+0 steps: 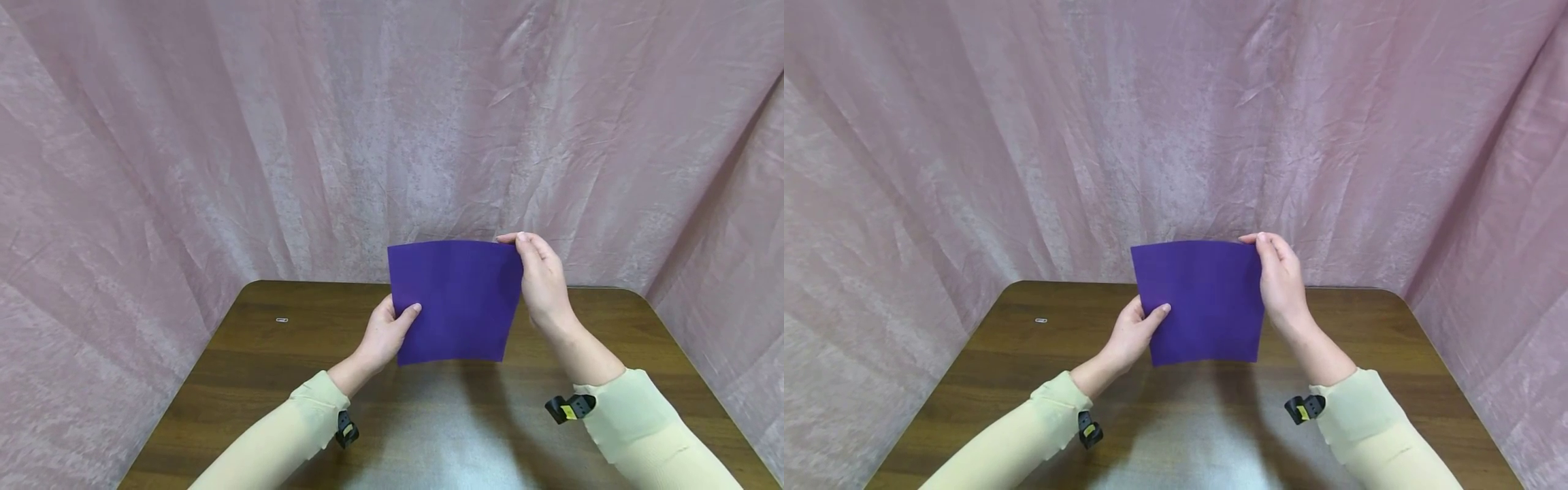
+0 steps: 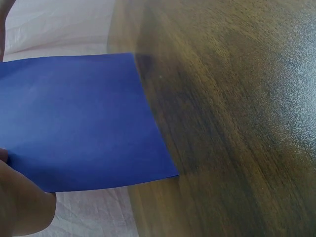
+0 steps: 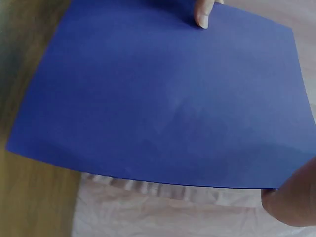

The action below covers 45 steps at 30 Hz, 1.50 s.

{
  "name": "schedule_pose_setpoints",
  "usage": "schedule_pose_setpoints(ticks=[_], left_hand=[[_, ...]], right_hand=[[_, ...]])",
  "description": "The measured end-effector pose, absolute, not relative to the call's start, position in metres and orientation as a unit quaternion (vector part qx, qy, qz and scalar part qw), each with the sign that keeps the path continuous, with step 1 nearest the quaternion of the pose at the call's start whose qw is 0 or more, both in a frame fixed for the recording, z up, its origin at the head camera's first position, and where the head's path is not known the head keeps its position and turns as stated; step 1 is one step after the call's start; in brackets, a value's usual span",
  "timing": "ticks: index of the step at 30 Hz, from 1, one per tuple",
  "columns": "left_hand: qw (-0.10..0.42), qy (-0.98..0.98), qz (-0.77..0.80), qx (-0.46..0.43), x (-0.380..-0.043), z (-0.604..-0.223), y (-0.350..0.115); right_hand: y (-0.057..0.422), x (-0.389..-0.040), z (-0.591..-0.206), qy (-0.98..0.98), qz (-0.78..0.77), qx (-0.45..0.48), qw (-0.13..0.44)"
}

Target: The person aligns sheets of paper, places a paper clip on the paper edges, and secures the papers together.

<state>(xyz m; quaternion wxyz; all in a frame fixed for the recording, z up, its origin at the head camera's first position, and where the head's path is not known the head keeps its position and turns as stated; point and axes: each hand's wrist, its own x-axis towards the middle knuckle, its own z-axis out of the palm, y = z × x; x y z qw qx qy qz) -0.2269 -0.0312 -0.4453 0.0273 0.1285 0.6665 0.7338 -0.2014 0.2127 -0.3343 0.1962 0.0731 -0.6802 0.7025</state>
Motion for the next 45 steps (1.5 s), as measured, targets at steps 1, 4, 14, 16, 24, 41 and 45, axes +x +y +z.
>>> schedule_pose_setpoints(ticks=[1, 4, 14, 16, 24, 41, 45], left_hand=[[0.027, 0.668, 0.733, 0.127, -0.227, -0.445, -0.031], [0.021, 0.676, 0.726, 0.127, -0.224, -0.441, -0.029], [0.012, 0.687, 0.712, 0.146, -0.218, -0.434, -0.030], [0.010, 0.690, 0.707, 0.156, -0.222, -0.440, -0.031], [-0.002, 0.706, 0.675, 0.212, -0.225, -0.448, -0.036], [0.015, 0.696, 0.698, 0.167, -0.225, -0.449, -0.031], [0.012, 0.693, 0.701, 0.166, -0.225, -0.449, -0.030]], right_hand=[[0.212, -0.202, -0.333, -0.697, 0.679, 0.076, 0.215], [0.210, -0.205, -0.328, -0.763, 0.566, 0.104, 0.295], [0.170, -0.198, -0.323, -0.822, 0.212, 0.295, 0.440], [0.157, -0.197, -0.325, -0.833, 0.173, 0.324, 0.414], [0.126, -0.198, -0.327, -0.880, 0.088, 0.335, 0.324], [0.164, -0.194, -0.328, -0.904, 0.086, 0.259, 0.330], [0.186, -0.194, -0.330, -0.898, 0.087, 0.240, 0.358]])
